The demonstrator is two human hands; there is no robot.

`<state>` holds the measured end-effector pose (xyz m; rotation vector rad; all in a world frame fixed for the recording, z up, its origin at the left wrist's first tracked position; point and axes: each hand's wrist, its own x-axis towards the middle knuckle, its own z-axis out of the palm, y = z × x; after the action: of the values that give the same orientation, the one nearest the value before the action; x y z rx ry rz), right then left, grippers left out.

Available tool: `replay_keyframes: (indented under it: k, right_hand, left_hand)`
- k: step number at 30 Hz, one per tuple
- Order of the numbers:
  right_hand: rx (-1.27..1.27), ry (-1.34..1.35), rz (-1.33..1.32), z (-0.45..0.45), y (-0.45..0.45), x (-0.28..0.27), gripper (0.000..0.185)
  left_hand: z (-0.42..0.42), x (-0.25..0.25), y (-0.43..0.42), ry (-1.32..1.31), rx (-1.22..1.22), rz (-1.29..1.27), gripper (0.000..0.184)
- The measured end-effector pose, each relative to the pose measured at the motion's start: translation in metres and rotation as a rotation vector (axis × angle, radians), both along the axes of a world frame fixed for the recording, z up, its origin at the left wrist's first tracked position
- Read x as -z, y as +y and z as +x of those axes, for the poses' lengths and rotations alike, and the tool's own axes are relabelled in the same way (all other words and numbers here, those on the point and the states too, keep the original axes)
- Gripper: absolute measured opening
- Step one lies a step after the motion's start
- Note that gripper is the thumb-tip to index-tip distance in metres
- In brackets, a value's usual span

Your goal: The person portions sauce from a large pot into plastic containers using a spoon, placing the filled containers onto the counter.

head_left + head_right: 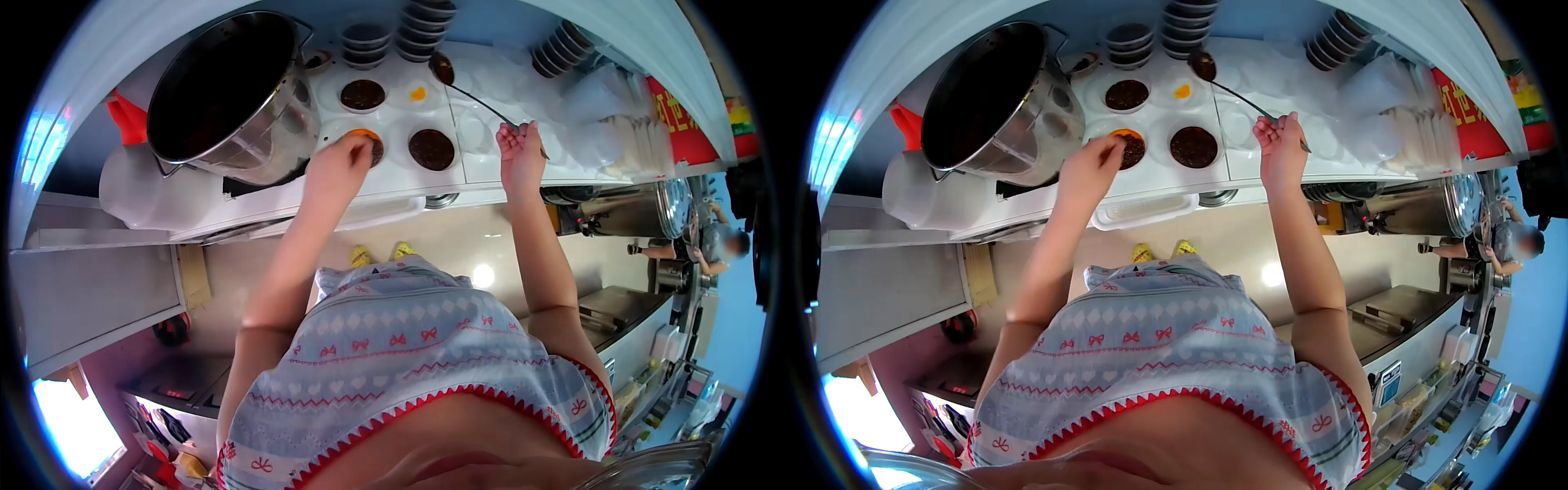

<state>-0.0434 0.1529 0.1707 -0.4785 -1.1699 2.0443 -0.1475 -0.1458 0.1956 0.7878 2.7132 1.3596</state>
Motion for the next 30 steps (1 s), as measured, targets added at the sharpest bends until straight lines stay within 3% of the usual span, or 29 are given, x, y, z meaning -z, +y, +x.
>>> replay_keyframes:
  k: [4, 9, 16, 21, 26, 29, 30]
  right_hand:
    - [-0.118, 0.106, -0.206, -0.001, 0.019, -0.008, 0.029]
    - [-0.129, 0.128, -0.236, 0.012, 0.034, -0.022, 0.028]
    - [-0.156, 0.131, -0.073, 0.041, 0.055, -0.033, 0.038]
    - [-0.174, 0.083, 0.071, 0.05, 0.056, -0.041, 0.048]
    - [-0.266, 0.147, 0.062, 0.051, 0.059, -0.043, 0.048]
    - [-0.325, 0.215, 0.068, 0.041, 0.048, -0.059, 0.05]
    - [-0.352, 0.231, 0.075, 0.036, 0.042, -0.067, 0.05]
  left_hand:
    - [-0.051, 0.004, 0.095, 0.061, 0.052, -0.459, 0.026]
    - [-0.078, 0.018, 0.144, -0.072, -0.001, -0.568, 0.029]
    - [-0.083, 0.02, 0.167, -0.189, -0.105, -0.624, 0.028]
    - [-0.086, 0.035, 0.173, -0.124, -0.158, -0.549, 0.028]
    - [-0.078, 0.004, 0.154, -0.029, -0.341, -0.329, 0.028]
    - [-0.063, -0.014, 0.112, -0.134, -0.305, -0.114, 0.032]
    - [-0.046, -0.026, 0.09, -0.305, -0.22, -0.031, 0.03]
